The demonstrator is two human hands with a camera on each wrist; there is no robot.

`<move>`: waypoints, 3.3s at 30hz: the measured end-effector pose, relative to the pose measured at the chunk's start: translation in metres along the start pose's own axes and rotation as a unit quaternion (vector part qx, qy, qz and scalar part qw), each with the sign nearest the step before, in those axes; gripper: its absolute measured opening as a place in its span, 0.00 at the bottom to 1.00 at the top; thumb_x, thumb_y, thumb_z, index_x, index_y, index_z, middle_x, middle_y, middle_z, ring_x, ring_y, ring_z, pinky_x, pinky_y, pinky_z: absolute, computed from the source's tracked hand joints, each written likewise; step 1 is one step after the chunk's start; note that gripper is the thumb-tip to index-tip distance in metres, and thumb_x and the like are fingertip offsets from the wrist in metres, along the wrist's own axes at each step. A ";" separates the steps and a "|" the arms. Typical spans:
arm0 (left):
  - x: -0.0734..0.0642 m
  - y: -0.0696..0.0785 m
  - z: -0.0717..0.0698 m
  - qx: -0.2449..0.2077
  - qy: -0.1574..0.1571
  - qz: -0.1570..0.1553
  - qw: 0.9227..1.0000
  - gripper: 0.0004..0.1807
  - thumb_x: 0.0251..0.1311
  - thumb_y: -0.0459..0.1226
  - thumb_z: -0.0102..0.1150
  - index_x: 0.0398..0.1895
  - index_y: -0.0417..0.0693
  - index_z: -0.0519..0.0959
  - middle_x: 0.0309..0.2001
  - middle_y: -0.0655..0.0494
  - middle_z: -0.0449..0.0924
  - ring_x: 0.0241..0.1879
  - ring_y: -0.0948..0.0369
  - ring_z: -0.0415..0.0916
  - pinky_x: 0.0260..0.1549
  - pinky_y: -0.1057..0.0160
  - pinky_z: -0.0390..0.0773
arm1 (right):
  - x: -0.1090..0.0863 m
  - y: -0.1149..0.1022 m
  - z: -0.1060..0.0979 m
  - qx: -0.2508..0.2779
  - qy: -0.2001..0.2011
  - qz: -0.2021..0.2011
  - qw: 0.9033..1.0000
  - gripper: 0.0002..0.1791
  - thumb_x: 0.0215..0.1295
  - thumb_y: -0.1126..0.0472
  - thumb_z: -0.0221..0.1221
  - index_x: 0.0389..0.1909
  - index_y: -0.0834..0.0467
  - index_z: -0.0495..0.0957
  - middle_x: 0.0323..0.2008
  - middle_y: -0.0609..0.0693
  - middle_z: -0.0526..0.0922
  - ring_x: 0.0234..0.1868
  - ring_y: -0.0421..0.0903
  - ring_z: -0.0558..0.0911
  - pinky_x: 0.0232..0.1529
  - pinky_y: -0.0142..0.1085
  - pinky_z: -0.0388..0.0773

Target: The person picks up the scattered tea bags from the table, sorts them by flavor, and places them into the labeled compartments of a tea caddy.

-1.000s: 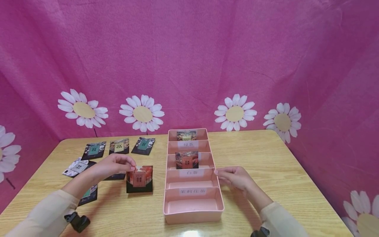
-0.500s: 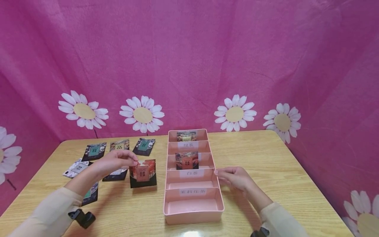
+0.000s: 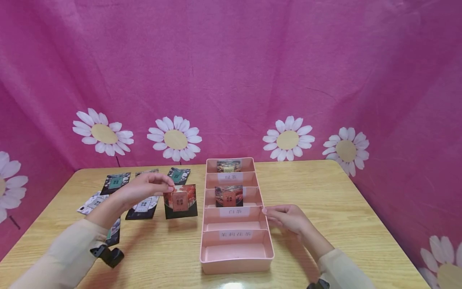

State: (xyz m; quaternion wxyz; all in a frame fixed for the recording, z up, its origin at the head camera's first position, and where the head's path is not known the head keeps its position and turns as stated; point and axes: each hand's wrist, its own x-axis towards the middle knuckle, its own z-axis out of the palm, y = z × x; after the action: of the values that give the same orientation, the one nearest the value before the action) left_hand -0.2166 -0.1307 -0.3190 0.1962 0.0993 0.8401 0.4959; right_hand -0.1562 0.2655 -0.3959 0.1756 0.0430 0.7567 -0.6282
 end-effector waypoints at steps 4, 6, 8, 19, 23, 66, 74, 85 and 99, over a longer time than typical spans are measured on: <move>0.002 0.006 -0.003 0.010 -0.003 0.011 1.000 0.10 0.64 0.39 0.57 0.43 0.42 0.79 0.38 0.56 0.80 0.44 0.60 0.77 0.60 0.48 0.72 | 0.000 0.001 0.000 0.003 -0.002 -0.002 1.000 0.31 0.62 0.56 0.62 0.55 0.78 0.71 0.45 0.50 0.86 0.42 0.33 0.83 0.48 0.30 0.81; 0.004 0.009 -0.005 0.013 -0.004 0.014 1.000 0.10 0.64 0.39 0.57 0.43 0.42 0.79 0.39 0.55 0.80 0.44 0.60 0.77 0.60 0.48 0.72 | 0.000 0.002 -0.001 -0.001 -0.001 0.000 1.000 0.31 0.62 0.55 0.62 0.55 0.77 0.71 0.47 0.52 0.85 0.44 0.35 0.83 0.49 0.30 0.81; 0.004 0.012 -0.007 0.015 -0.004 0.016 1.000 0.11 0.64 0.38 0.57 0.44 0.41 0.78 0.39 0.55 0.81 0.43 0.60 0.77 0.59 0.49 0.73 | 0.000 0.002 -0.001 -0.002 0.000 0.003 1.000 0.31 0.62 0.55 0.62 0.55 0.77 0.71 0.49 0.54 0.84 0.46 0.36 0.83 0.50 0.31 0.80; 0.018 0.029 -0.004 0.010 -0.008 0.024 1.000 0.10 0.61 0.37 0.59 0.43 0.40 0.79 0.38 0.56 0.82 0.42 0.63 0.78 0.58 0.50 0.75 | 0.000 0.003 -0.003 0.007 -0.010 0.005 1.000 0.28 0.63 0.56 0.62 0.54 0.76 0.73 0.47 0.49 0.85 0.45 0.34 0.83 0.49 0.29 0.80; 0.025 0.038 -0.001 0.007 -0.013 0.046 0.999 0.11 0.61 0.35 0.59 0.43 0.38 0.79 0.37 0.57 0.83 0.39 0.65 0.78 0.54 0.54 0.78 | 0.002 0.001 -0.003 -0.002 -0.008 0.010 1.000 0.30 0.63 0.54 0.62 0.55 0.76 0.72 0.46 0.49 0.86 0.43 0.34 0.83 0.49 0.30 0.80; 0.077 0.081 0.075 0.188 -0.019 0.074 0.979 0.02 0.48 0.30 0.69 0.25 0.44 0.85 0.25 0.57 0.84 0.23 0.68 0.72 0.25 0.73 0.74 | 0.004 0.003 -0.005 0.023 -0.029 0.009 0.999 0.29 0.64 0.57 0.61 0.56 0.77 0.71 0.40 0.43 0.86 0.41 0.32 0.83 0.47 0.29 0.81; 0.078 0.081 0.077 0.191 -0.021 0.069 0.979 0.02 0.49 0.30 0.68 0.28 0.44 0.85 0.29 0.53 0.86 0.25 0.60 0.81 0.28 0.69 0.80 | 0.004 0.003 -0.004 0.025 -0.026 0.007 0.999 0.32 0.64 0.56 0.61 0.57 0.79 0.68 0.43 0.46 0.86 0.42 0.33 0.84 0.48 0.31 0.81; 0.080 0.085 0.082 0.207 -0.023 0.076 0.975 0.05 0.46 0.29 0.69 0.21 0.48 0.84 0.25 0.55 0.85 0.17 0.68 0.73 0.25 0.72 0.78 | 0.004 0.002 -0.004 0.012 -0.025 0.008 1.000 0.34 0.64 0.56 0.60 0.59 0.80 0.66 0.48 0.49 0.84 0.45 0.33 0.83 0.50 0.30 0.80; 0.081 0.076 0.095 0.252 -0.039 0.101 0.961 0.05 0.46 0.28 0.66 0.19 0.46 0.83 0.16 0.60 0.76 0.16 0.69 0.69 0.18 0.74 0.70 | 0.003 0.002 -0.003 0.016 -0.021 0.008 1.000 0.32 0.63 0.56 0.61 0.57 0.79 0.69 0.46 0.48 0.85 0.45 0.34 0.83 0.50 0.30 0.80</move>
State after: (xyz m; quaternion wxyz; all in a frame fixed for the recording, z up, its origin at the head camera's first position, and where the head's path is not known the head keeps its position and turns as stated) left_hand -0.2514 0.0111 -0.3124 0.1464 0.2496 0.9152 0.2806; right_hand -0.1588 0.2688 -0.3980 0.1953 0.0386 0.7421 -0.6400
